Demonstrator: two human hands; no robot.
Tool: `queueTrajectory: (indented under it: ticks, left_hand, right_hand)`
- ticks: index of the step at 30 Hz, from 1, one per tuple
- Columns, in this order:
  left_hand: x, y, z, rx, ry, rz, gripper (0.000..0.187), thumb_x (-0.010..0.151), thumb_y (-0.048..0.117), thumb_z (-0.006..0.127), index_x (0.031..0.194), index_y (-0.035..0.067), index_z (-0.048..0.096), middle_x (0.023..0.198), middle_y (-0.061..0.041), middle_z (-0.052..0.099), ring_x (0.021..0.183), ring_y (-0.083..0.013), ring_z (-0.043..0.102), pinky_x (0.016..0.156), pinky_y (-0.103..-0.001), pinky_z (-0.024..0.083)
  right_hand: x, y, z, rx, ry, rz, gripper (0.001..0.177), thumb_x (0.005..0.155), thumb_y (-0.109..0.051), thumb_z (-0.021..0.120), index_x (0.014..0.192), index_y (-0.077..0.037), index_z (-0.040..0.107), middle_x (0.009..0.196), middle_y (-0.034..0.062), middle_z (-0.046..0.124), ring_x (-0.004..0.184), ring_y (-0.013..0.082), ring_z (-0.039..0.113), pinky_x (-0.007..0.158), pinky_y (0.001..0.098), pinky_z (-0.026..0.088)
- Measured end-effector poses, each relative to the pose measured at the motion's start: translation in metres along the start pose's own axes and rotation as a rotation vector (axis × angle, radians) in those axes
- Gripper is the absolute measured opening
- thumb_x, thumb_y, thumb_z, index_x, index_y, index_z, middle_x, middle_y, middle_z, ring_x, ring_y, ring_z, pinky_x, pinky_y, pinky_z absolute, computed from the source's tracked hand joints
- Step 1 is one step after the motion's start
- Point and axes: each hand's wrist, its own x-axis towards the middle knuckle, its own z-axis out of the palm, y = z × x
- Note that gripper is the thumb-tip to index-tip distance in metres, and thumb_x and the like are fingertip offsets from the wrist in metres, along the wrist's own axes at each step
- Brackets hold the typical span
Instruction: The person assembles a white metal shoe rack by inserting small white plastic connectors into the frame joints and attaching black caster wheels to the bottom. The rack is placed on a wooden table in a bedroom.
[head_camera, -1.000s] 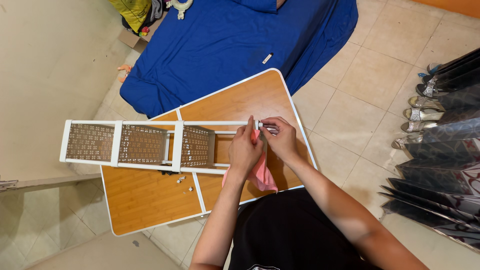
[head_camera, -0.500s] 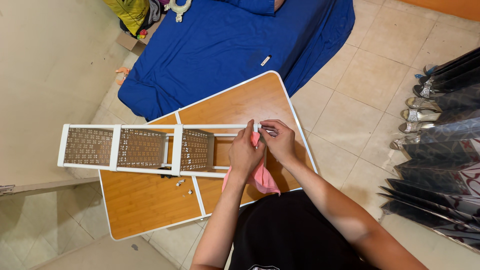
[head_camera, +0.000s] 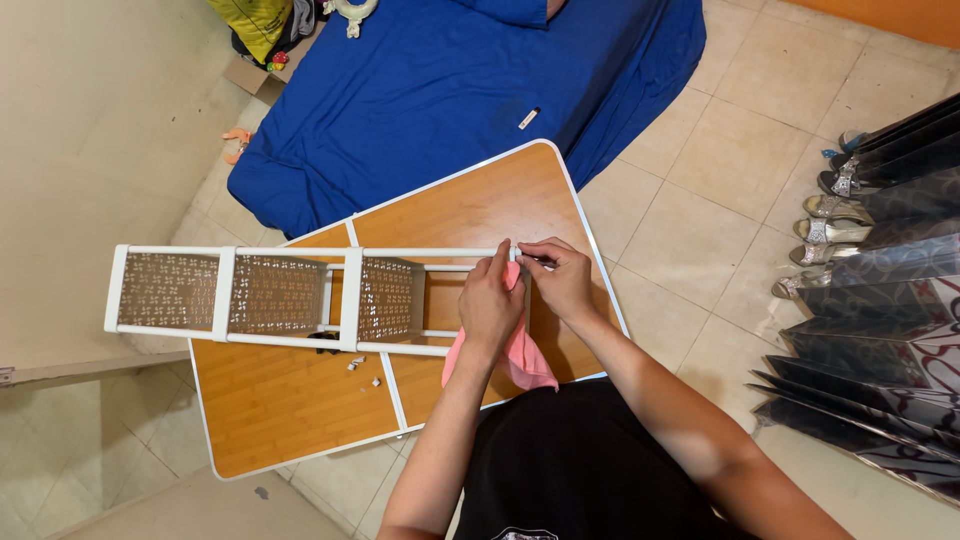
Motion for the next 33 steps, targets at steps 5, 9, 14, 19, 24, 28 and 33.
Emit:
queueTrajectory:
  ticks: [5, 9, 14, 19, 24, 28, 33]
  left_hand:
    - [-0.001, 0.003, -0.003, -0.083, 0.077, 0.009, 0.052, 0.086, 0.024, 0.074, 0.136, 0.015, 0.063, 0.104, -0.012, 0.070, 0.092, -0.0314, 0.070, 0.074, -0.044, 0.057]
    - [0.004, 0.007, -0.005, -0.121, 0.146, 0.020, 0.042, 0.089, 0.033, 0.077, 0.126, 0.014, 0.067, 0.097, -0.013, 0.075, 0.084, -0.0326, 0.072, 0.068, -0.044, 0.056]
    - [0.009, 0.010, -0.008, -0.122, 0.103, -0.094, 0.038, 0.088, 0.039, 0.076, 0.118, 0.017, 0.070, 0.072, -0.012, 0.072, 0.064, -0.0318, 0.070, 0.057, -0.044, 0.053]
    - [0.008, 0.009, -0.004, -0.104, 0.140, -0.094, 0.035, 0.090, 0.043, 0.074, 0.114, 0.018, 0.072, 0.067, -0.012, 0.070, 0.061, -0.0315, 0.070, 0.055, -0.045, 0.052]
    - [0.011, 0.008, 0.001, -0.081, 0.146, -0.106, 0.035, 0.090, 0.045, 0.074, 0.111, 0.018, 0.072, 0.062, -0.011, 0.069, 0.059, -0.0326, 0.069, 0.054, -0.045, 0.052]
    - [0.011, 0.007, 0.003, -0.084, 0.155, -0.118, 0.034, 0.088, 0.043, 0.074, 0.110, 0.017, 0.073, 0.058, -0.011, 0.066, 0.056, -0.0328, 0.068, 0.054, -0.045, 0.052]
    - [0.012, 0.007, 0.006, -0.076, 0.187, -0.122, 0.032, 0.087, 0.042, 0.074, 0.107, 0.016, 0.075, 0.054, -0.012, 0.063, 0.053, -0.0326, 0.067, 0.054, -0.044, 0.052]
  right_hand:
    - [0.006, 0.022, -0.002, 0.259, -0.107, -0.020, 0.021, 0.093, 0.002, 0.070, 0.113, 0.003, 0.074, 0.115, 0.0092, 0.073, 0.106, 0.0172, 0.072, 0.093, 0.0294, 0.060]
    - [0.007, 0.032, -0.002, 0.338, -0.177, 0.007, 0.025, 0.097, -0.002, 0.061, 0.121, 0.001, 0.069, 0.127, 0.0070, 0.068, 0.113, 0.0143, 0.067, 0.095, 0.0304, 0.058]
    - [0.010, 0.047, -0.002, 0.386, -0.295, 0.145, 0.030, 0.106, -0.010, 0.055, 0.130, 0.000, 0.069, 0.116, 0.0078, 0.072, 0.100, 0.0123, 0.064, 0.092, 0.0309, 0.054]
    - [0.014, 0.058, -0.006, 0.496, -0.389, 0.228, 0.031, 0.106, -0.012, 0.054, 0.133, -0.002, 0.067, 0.112, 0.0065, 0.070, 0.100, 0.0130, 0.065, 0.093, 0.0335, 0.057]
    - [0.021, 0.055, -0.010, 0.570, -0.456, 0.304, 0.030, 0.105, -0.014, 0.054, 0.130, -0.002, 0.065, 0.120, 0.0053, 0.068, 0.107, 0.0135, 0.066, 0.096, 0.0342, 0.057]
    - [0.026, 0.057, -0.013, 0.549, -0.464, 0.306, 0.028, 0.104, -0.011, 0.057, 0.127, 0.000, 0.067, 0.124, 0.0086, 0.069, 0.112, 0.0158, 0.066, 0.101, 0.0335, 0.055]
    - [0.030, 0.065, -0.013, 0.523, -0.466, 0.276, 0.024, 0.101, -0.009, 0.060, 0.122, 0.000, 0.070, 0.127, 0.0110, 0.070, 0.117, 0.0170, 0.066, 0.105, 0.0332, 0.054]
